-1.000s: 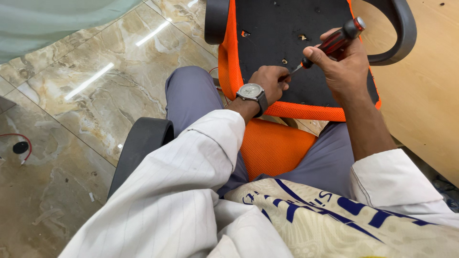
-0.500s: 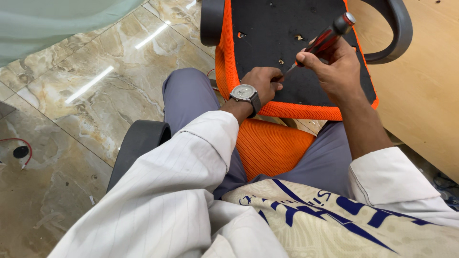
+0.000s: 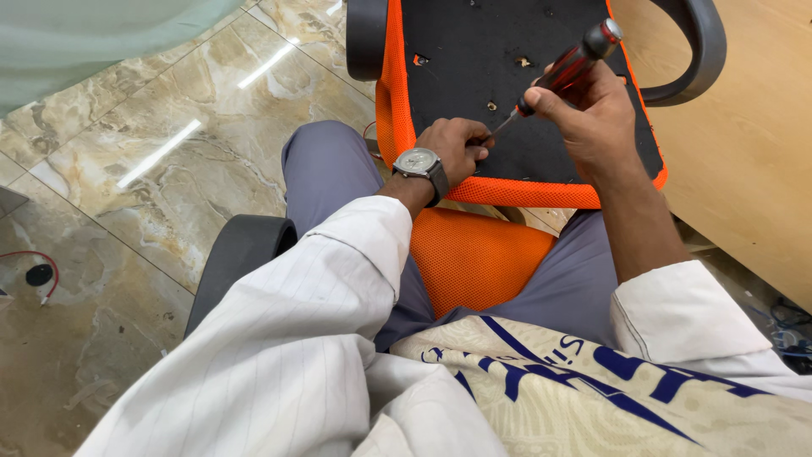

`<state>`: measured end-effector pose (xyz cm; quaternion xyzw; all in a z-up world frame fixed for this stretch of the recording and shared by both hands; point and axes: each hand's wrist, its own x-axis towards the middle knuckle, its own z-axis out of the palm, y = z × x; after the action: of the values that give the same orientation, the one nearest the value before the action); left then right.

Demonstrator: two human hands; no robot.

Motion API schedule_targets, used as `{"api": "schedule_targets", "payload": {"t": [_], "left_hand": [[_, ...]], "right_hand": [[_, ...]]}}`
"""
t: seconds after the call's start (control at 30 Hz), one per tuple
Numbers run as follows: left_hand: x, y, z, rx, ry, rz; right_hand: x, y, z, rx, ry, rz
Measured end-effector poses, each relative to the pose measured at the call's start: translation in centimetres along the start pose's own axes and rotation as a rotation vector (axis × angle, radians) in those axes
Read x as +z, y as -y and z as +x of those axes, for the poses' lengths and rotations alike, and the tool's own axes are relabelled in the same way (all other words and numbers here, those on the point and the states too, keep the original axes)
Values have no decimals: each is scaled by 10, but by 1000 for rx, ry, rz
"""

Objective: The person uses a screwdriver to tighten screws into the underside of an orange office chair seat. The hands hold the chair steady while turning the screwdriver repeatedly to secure fasteners.

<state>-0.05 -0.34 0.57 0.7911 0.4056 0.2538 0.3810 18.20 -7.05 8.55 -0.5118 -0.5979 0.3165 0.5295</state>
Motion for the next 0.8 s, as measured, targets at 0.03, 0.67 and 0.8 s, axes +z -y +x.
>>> {"api": "schedule_targets", "payload": {"t": [0.03, 0.67, 0.8], "left_hand": [[-1, -1, -1, 29, -21, 7], [6, 13, -4, 66, -106, -95], [9, 7, 0, -91, -93, -134]], "right_hand": [[2, -3, -2, 8, -13, -55], [6, 11, -10, 107, -16, -120], [10, 11, -10, 127, -59, -192]]}}
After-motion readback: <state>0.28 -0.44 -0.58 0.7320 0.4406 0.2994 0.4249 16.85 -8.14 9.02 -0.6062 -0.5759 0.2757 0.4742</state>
